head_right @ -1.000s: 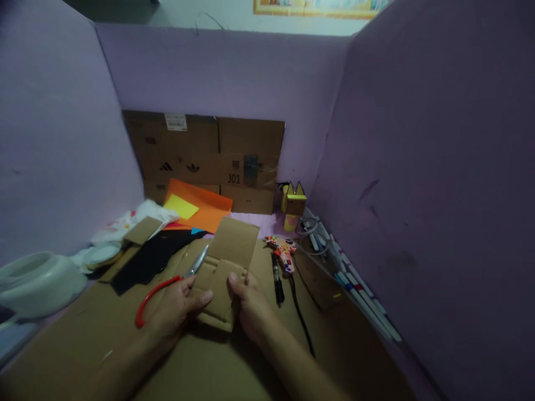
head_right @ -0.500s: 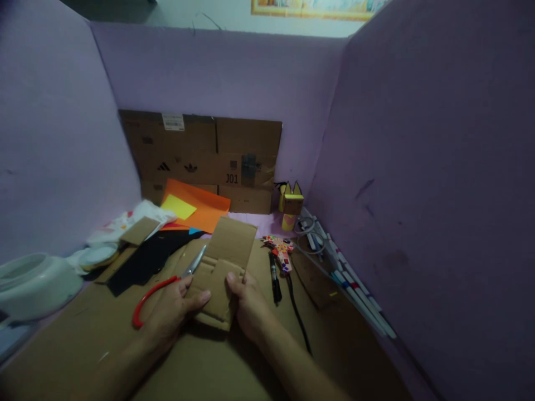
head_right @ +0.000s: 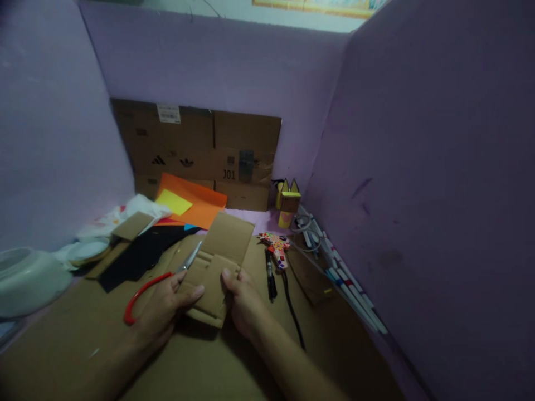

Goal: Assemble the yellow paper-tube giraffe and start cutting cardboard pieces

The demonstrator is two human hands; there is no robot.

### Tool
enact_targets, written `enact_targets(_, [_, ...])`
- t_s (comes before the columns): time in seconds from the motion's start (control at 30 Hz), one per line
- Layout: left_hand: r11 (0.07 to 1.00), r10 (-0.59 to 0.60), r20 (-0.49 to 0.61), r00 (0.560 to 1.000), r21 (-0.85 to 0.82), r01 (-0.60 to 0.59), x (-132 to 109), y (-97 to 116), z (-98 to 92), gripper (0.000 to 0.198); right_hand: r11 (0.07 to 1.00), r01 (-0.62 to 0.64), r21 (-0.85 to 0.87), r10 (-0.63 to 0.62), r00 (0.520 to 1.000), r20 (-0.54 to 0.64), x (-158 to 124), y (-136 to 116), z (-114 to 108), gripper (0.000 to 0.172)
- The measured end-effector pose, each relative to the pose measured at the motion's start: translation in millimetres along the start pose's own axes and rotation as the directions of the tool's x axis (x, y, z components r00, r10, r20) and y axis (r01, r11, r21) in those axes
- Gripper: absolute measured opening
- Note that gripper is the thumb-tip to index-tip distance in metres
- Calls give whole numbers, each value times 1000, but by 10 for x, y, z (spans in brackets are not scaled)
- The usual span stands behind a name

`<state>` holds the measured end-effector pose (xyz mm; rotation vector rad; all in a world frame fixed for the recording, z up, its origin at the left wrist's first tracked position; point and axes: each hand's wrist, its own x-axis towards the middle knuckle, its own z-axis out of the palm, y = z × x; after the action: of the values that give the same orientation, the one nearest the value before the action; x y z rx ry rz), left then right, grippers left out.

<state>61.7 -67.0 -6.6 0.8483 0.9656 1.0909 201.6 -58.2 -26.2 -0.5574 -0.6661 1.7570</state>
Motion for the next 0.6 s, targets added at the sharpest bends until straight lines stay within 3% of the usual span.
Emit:
enact_targets(0.13, [994, -26, 63, 998, -101, 33, 16, 10, -14, 53, 1000, -27, 6, 28, 999, -18, -15, -13, 26, 47])
enact_targets(0.3, [991, -133, 17, 991, -32, 134, 25, 48, 14, 49, 1000, -17, -6, 17, 999, -30, -31, -6, 49, 44])
enact_targets(0.47, [994, -103, 29, 994, -43, 105, 44, 49, -16, 48, 997, -64, -35, 63, 998, -28, -50, -58, 88, 37])
enact_targets(0.6, [996, -54, 35, 998, -69, 56, 60, 48, -37, 44, 997, -22, -77, 19, 999, -35, -59, -73, 106, 38])
